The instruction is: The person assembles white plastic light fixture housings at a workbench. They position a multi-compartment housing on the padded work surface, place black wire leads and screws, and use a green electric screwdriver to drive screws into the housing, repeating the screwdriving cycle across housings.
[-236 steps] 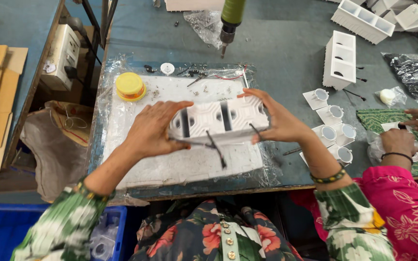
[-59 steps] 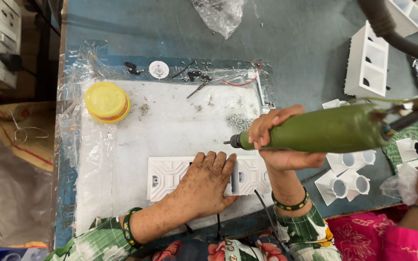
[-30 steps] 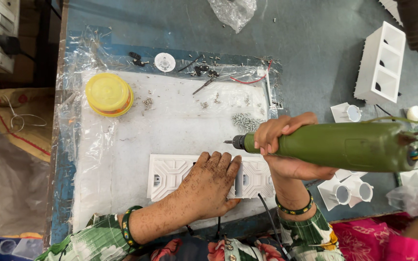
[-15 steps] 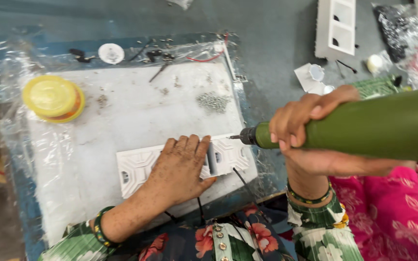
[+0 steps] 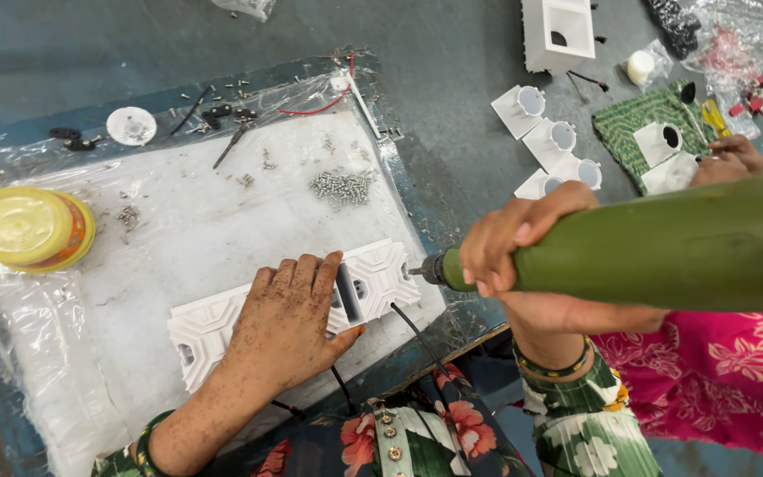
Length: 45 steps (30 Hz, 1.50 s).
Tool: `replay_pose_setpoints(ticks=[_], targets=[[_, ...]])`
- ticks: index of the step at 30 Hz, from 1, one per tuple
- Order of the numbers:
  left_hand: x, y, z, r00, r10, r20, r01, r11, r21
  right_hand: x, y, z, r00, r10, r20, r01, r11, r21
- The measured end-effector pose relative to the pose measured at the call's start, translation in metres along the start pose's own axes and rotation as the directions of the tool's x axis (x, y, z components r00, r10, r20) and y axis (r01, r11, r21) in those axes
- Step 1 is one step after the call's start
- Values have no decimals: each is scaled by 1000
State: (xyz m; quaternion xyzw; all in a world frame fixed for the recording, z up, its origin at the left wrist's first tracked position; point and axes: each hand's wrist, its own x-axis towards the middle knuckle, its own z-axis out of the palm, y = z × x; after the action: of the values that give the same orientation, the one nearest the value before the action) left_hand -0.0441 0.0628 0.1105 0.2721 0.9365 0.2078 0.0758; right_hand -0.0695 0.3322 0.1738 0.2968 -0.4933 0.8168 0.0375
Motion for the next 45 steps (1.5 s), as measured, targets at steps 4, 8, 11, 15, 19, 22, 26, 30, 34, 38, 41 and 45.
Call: replay_pose_setpoints(ticks=[4, 8, 11, 15, 19, 22, 26, 30, 34, 38, 41, 45], targets=[[0, 1, 0, 1000, 4, -23, -3, 999, 35, -11, 7, 1, 997, 49, -63, -49, 999, 1], [1, 1, -1, 1000, -10, 6, 9, 1000, 25, -14, 10, 3, 995, 38, -91, -37, 999, 5], [0, 2, 0, 1000, -2, -13, 2, 1000, 21, -15, 12, 5, 996, 40, -78, -39, 999, 20], [-1, 1, 2, 1000, 8, -13, -7, 999, 42, -15, 14, 4, 998, 54, -32, -52, 998, 39], [-1, 2, 3, 1000, 1, -21, 0, 999, 48, -17, 17, 3, 998, 59, -14, -58, 998, 22], [-1, 2, 2, 1000, -20, 7, 20, 999, 42, -20, 16, 4, 995, 91, -43, -91, 996, 4], [-2, 2, 2, 999, 2, -39, 0, 999, 45, -23, 16, 5, 990, 125, -69, -125, 992, -4], [-2, 1, 2, 999, 8, -42, -7, 999, 32, -23, 19, 3, 987, 146, -61, -146, 989, 2], [-2, 2, 1, 999, 3, -36, -2, 999, 35, -24, 20, 2, 984, 166, -65, -166, 986, 6], [-2, 2, 1, 999, -3, -39, 5, 1000, 31, -25, 22, 2, 984, 161, -72, -161, 987, 8], [-2, 3, 1, 1000, -17, -18, 17, 1000, 24, -25, 23, 3, 985, 156, -69, -156, 988, 2], [-2, 2, 1, 1000, -8, -20, 9, 1000, 29, -26, 21, 3, 984, 170, -52, -169, 985, 28]])
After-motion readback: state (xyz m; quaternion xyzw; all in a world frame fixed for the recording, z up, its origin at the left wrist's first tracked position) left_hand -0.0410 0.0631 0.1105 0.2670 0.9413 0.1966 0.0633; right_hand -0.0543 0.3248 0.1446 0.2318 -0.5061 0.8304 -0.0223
